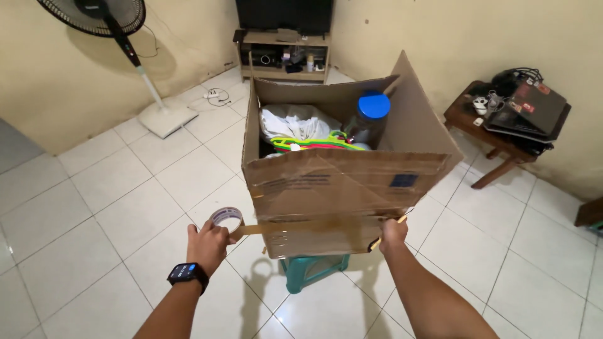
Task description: Sealing a large cardboard box with tape and a utility knife.
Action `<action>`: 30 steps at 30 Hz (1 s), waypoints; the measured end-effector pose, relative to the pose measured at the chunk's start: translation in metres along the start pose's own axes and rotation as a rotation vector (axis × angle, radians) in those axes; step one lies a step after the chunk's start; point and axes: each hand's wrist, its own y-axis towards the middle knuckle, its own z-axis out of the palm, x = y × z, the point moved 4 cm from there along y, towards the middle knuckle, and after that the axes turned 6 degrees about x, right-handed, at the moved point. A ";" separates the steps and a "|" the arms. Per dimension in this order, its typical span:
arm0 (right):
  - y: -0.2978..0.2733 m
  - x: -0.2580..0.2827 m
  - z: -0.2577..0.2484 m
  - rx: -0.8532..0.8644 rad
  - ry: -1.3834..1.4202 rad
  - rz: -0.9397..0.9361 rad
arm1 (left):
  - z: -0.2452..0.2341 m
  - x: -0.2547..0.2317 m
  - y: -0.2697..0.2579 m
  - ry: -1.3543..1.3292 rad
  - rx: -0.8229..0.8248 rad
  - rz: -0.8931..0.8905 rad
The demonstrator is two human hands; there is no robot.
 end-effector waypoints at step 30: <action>-0.202 -0.058 0.200 -0.323 -0.133 0.195 | -0.005 0.006 0.027 -0.064 0.236 0.305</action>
